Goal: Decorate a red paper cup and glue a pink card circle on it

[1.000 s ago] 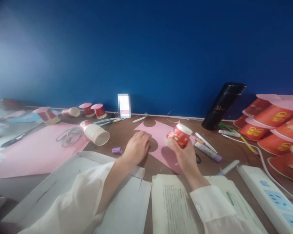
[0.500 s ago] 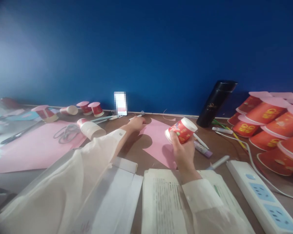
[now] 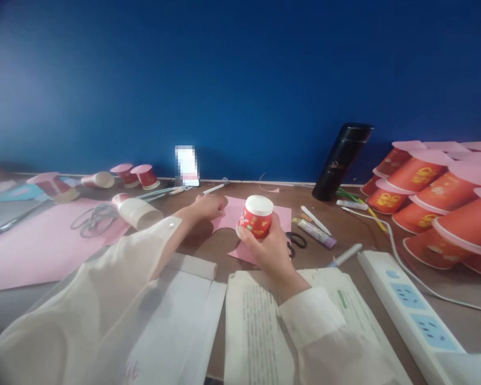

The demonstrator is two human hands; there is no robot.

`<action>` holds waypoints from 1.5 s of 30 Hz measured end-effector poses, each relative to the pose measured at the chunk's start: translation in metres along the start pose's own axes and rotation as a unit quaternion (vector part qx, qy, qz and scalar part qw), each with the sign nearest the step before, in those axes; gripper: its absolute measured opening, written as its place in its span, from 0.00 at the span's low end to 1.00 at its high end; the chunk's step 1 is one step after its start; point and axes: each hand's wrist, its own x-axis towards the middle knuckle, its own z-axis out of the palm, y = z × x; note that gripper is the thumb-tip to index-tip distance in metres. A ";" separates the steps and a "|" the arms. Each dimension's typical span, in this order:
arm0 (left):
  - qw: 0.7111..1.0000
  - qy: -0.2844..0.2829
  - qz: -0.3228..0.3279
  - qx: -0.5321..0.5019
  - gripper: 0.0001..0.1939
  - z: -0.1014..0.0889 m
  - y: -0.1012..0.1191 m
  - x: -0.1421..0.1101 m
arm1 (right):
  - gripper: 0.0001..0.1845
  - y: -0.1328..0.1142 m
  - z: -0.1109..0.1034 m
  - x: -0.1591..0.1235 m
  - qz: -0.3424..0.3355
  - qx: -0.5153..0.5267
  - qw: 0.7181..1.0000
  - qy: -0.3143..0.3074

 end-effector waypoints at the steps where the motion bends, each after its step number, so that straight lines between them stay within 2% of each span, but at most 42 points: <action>1: 1.000 0.000 -0.003 0.001 0.07 0.000 0.001 -0.007 | 0.34 0.000 0.000 0.000 0.005 0.000 1.000 -0.003; 4: 1.000 0.005 -0.023 0.002 0.07 0.002 0.000 -0.023 | 0.35 0.000 -0.001 0.002 0.028 -0.015 0.999 -0.003; 7: 0.998 0.040 -0.057 0.009 0.09 0.003 -0.005 -0.036 | 0.33 0.002 -0.003 0.005 0.042 -0.025 0.999 -0.006; 11: 0.976 0.183 -0.104 -0.061 0.13 0.006 -0.010 -0.054 | 0.32 0.001 -0.003 0.004 0.032 -0.020 0.999 0.005; 13: 0.960 0.230 -0.093 -0.128 0.12 0.011 -0.007 -0.062 | 0.32 0.000 0.000 0.003 0.029 -0.005 1.000 0.001; 15: 0.955 0.236 -0.060 -0.171 0.12 0.019 0.000 -0.068 | 0.32 0.001 0.001 0.003 0.030 0.014 0.999 -0.008; 18: 0.957 0.243 -0.037 -0.151 0.14 0.033 0.009 -0.070 | 0.32 0.005 -0.001 0.006 0.038 0.005 0.999 -0.006; 23: 0.976 0.205 -0.002 -0.067 0.14 0.048 0.004 -0.065 | 0.29 0.005 -0.015 0.013 0.016 -0.062 0.997 0.043; 27: 0.978 0.194 0.034 -0.062 0.16 0.044 0.004 -0.070 | 0.26 0.002 -0.020 0.014 0.020 -0.095 0.995 0.013; 29: 0.980 0.161 0.090 -0.079 0.17 0.040 0.011 -0.076 | 0.26 0.001 -0.021 0.014 0.012 -0.095 0.995 -0.010; 32: 0.969 0.073 0.208 -0.113 0.17 0.034 0.025 -0.087 | 0.26 0.004 -0.020 0.014 -0.002 -0.093 0.996 -0.013; 34: 0.960 0.039 0.247 -0.123 0.17 0.033 0.033 -0.092 | 0.27 0.007 -0.020 0.014 -0.009 -0.082 0.997 -0.011; 40: 0.962 0.028 0.242 -0.120 0.17 0.037 0.038 -0.094 | 0.28 0.011 -0.016 0.011 0.003 -0.066 0.998 0.016; 45: 0.964 0.028 0.243 -0.104 0.14 0.041 0.040 -0.094 | 0.31 0.001 -0.010 0.008 0.010 -0.045 0.999 0.026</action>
